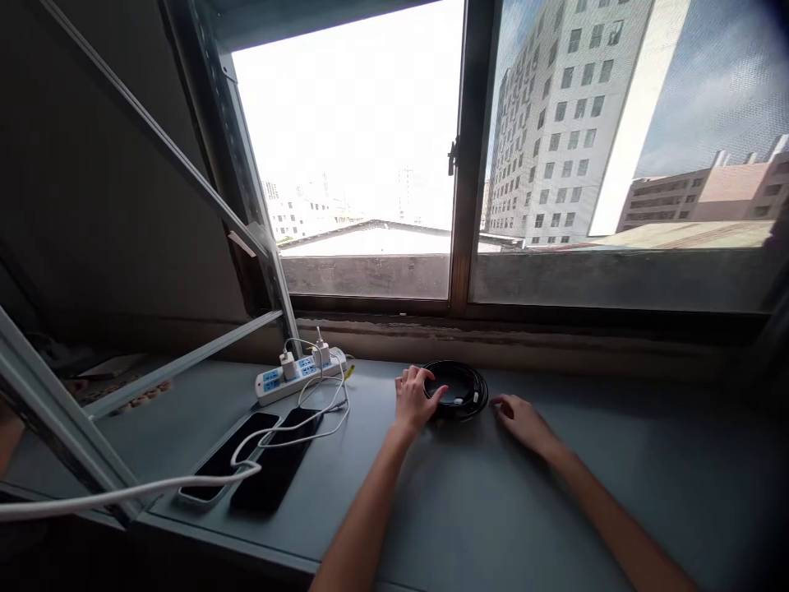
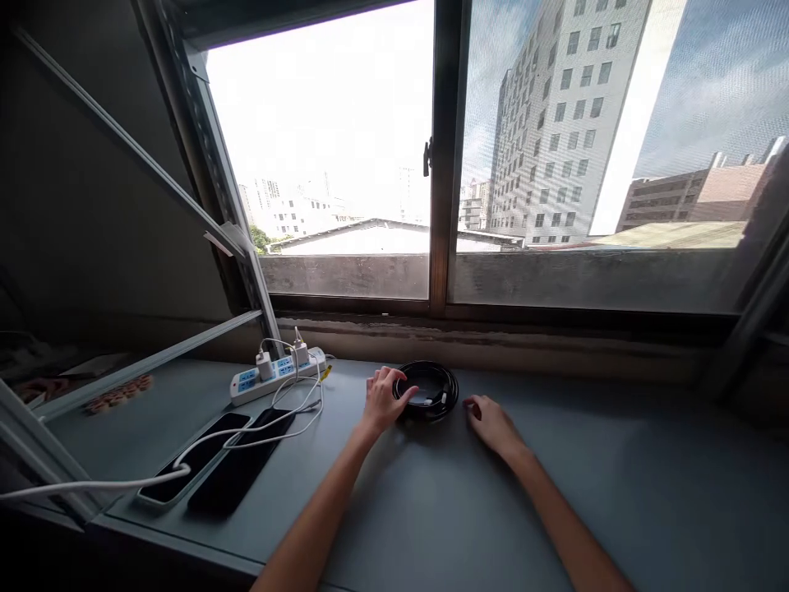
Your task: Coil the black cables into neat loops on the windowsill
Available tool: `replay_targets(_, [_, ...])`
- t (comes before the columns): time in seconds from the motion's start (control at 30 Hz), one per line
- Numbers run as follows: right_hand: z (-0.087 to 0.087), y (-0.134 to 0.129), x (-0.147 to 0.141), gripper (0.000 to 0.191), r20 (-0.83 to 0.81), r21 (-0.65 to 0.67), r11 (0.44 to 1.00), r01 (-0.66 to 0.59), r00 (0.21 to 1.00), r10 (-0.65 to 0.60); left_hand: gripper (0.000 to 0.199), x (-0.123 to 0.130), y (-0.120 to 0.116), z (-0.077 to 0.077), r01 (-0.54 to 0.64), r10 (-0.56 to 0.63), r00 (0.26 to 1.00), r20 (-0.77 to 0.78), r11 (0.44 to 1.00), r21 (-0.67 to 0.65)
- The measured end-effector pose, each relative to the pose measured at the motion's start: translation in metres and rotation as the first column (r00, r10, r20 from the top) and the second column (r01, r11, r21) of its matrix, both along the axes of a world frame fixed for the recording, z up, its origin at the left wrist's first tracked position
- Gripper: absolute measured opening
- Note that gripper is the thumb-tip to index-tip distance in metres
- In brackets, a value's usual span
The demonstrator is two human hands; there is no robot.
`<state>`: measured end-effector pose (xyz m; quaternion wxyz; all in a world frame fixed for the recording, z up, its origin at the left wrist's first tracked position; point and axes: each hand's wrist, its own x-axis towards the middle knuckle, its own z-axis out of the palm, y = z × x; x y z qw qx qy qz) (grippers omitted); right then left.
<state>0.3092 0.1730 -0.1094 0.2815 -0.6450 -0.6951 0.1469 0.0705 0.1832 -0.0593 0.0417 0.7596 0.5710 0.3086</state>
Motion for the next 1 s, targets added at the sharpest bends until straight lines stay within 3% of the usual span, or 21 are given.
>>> replay_targets(0.1, [0.009, -0.008, -0.001, 0.027, 0.094, -0.11, 0.991, 0.081, 0.993, -0.071, 0.02, -0.008, 0.01, -0.004, -0.196, 0.196, 0.98, -0.008, 0.977, -0.087])
replay_targets(0.2, [0.018, -0.013, -0.002, 0.024, 0.186, -0.16, 0.966, 0.205, 0.967, -0.175, 0.024, -0.019, 0.02, -0.012, -0.267, 0.262, 0.964, -0.051, 0.935, -0.233])
replay_targets(0.33, [0.022, -0.015, -0.002, 0.023, 0.243, -0.178, 0.96, 0.217, 0.955, -0.171, 0.026, -0.025, 0.025, -0.015, -0.229, 0.205, 0.973, -0.106, 0.919, -0.322])
replay_targets(0.53, [0.019, -0.016, -0.004, 0.024, 0.302, -0.176, 0.969, 0.172, 0.947, -0.113, 0.025, -0.018, 0.016, -0.012, -0.18, 0.135, 0.977, -0.166, 0.937, -0.298])
replay_targets(1.0, [0.02, -0.019, -0.01, 0.027, 0.373, -0.167, 0.97, 0.177, 0.922, -0.104, 0.023, -0.016, 0.01, -0.008, -0.174, 0.108, 0.968, -0.225, 0.94, -0.294])
